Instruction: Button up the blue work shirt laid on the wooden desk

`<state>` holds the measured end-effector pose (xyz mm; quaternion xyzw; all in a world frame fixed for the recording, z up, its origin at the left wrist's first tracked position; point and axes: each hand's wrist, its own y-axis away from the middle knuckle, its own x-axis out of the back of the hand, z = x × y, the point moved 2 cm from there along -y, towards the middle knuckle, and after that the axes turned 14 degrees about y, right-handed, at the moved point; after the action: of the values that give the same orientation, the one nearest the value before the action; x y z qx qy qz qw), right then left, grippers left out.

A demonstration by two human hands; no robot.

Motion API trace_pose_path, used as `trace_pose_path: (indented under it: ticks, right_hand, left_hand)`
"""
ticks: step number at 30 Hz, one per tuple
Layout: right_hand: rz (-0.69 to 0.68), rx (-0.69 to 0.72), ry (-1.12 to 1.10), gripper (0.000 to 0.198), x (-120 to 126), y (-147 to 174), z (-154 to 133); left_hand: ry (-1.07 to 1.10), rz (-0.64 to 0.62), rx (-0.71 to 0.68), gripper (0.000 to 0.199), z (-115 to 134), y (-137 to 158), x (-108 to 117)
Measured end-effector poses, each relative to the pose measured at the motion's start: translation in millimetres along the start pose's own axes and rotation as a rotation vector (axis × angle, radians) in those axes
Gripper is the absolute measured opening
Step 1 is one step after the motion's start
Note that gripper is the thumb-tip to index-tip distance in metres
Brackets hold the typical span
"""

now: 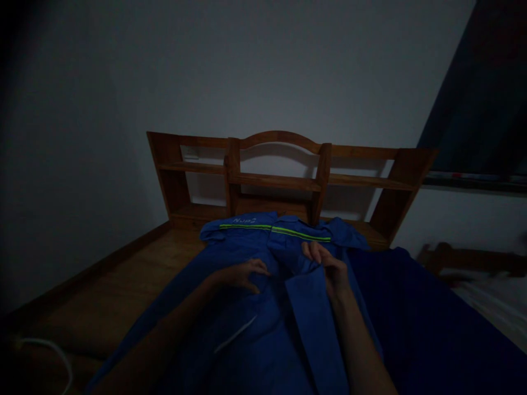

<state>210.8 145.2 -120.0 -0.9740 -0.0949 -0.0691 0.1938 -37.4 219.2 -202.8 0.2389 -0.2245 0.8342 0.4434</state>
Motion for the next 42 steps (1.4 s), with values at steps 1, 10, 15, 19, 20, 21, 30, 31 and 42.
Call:
trace_pose_path:
  ticks: [1,10,15,19,20,21,30,31,42]
  right_hand:
    - [0.034,-0.004,0.006,0.027,2.8,-0.2,3.0]
    - [-0.029,-0.066,-0.013,0.026,2.8,-4.4,23.9]
    - [-0.12,-0.045,-0.26,0.02,-1.7,-5.9,25.8]
    - [-0.235,-0.012,-0.421,0.014,-6.5,-6.8,30.1]
    - [-0.265,-0.007,-0.438,0.012,-8.0,-6.6,31.3]
    - [-0.296,-0.005,-0.448,0.011,-9.7,-6.2,32.3]
    - [-0.883,-0.128,-0.095,0.042,-36.3,13.2,15.6]
    - [-0.951,-0.169,-0.042,0.052,-39.4,13.8,19.2]
    - [-0.224,-0.059,0.658,0.019,-38.5,-20.7,111.3]
  left_hand:
    - [-0.03,-0.02,0.027,0.079,2.1,2.0,-1.9]
    - [-0.211,-0.185,0.34,0.137,50.4,1.5,-41.1]
    - [-0.385,-0.162,0.296,0.133,96.0,24.2,-84.0]
    - [-0.534,-0.075,0.227,0.066,125.7,71.5,-120.4]
    - [-0.502,-0.109,0.192,0.058,132.0,80.1,-121.3]
    - [-0.447,-0.151,0.148,0.056,137.0,84.9,-117.0]
    - [-0.102,0.275,0.305,0.023,36.8,-13.0,-7.2]
    - [-0.058,0.278,0.282,0.024,21.8,-20.7,-6.2]
    - [0.329,0.449,0.235,0.032,-38.3,-15.9,-9.9]
